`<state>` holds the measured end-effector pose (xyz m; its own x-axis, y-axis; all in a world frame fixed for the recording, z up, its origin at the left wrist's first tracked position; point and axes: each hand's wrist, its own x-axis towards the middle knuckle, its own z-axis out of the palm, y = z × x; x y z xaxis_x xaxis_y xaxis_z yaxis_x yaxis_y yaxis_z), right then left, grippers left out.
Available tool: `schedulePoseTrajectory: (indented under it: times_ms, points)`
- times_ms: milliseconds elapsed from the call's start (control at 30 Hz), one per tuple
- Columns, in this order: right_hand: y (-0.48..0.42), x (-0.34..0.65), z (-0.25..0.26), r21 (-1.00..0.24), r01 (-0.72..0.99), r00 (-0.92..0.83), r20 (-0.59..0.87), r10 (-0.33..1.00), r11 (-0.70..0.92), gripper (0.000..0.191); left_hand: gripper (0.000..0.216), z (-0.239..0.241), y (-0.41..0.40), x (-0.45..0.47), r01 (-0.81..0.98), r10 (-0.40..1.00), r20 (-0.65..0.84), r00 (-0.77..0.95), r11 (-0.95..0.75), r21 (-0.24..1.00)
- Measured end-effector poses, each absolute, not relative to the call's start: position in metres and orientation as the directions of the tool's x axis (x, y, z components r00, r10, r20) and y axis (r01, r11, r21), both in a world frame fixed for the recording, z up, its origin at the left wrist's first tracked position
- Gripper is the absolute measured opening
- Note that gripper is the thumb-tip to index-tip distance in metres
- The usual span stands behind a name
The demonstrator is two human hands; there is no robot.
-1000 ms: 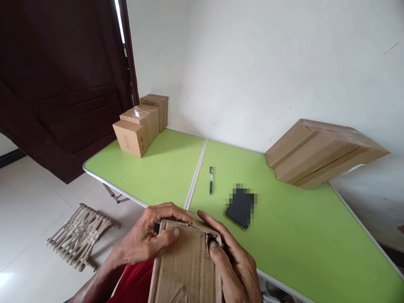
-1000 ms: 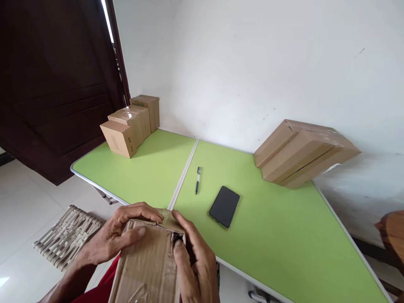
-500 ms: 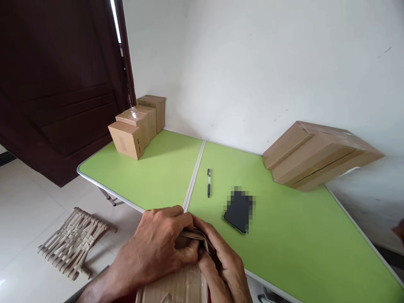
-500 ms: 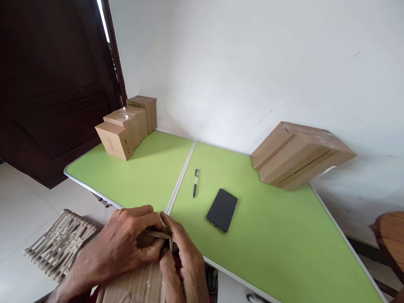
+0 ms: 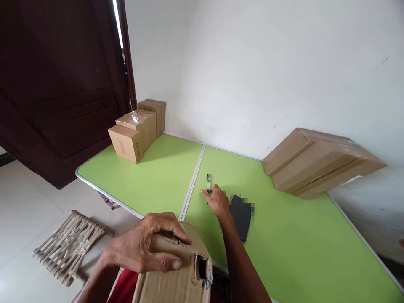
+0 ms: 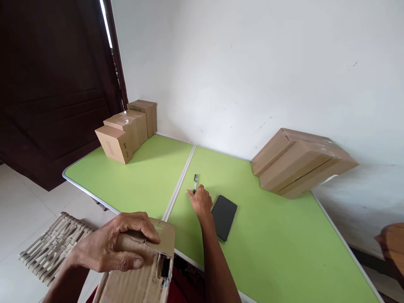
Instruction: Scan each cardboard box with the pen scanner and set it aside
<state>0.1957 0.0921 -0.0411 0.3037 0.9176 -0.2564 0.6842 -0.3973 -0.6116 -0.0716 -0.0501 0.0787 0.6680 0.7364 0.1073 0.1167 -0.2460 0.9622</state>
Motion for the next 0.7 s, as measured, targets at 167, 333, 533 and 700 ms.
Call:
schedulePoseTrajectory:
  times_ms: [167, 333, 533, 700]
  points:
    - [0.086, 0.202, -0.047, -0.769, 0.504, 0.239, -0.315, 0.919, -0.394, 0.023, 0.026, 0.078, -0.057, -0.064, 0.075, 0.751, -0.031, 0.659, -0.024, 0.997]
    - [0.018, 0.211, -0.016, -0.976, 0.110, 0.141, -0.174, 0.975, -0.190, 0.043, 0.025, 0.079, -0.059, -0.061, 0.089, 0.765, -0.039, 0.643, -0.025, 0.996]
    - [-0.080, 0.200, 0.047, -0.862, -0.493, 0.189, 0.022, 0.982, 0.114, 0.029, 0.025, 0.083, -0.062, -0.058, 0.204, 0.780, 0.048, 0.624, -0.222, 0.954]
    - [-0.124, 0.174, 0.065, -0.878, -0.325, 0.331, 0.242, 0.912, 0.351, 0.011, 0.025, 0.083, -0.066, -0.060, 0.216, 0.799, 0.027, 0.600, -0.194, 0.957]
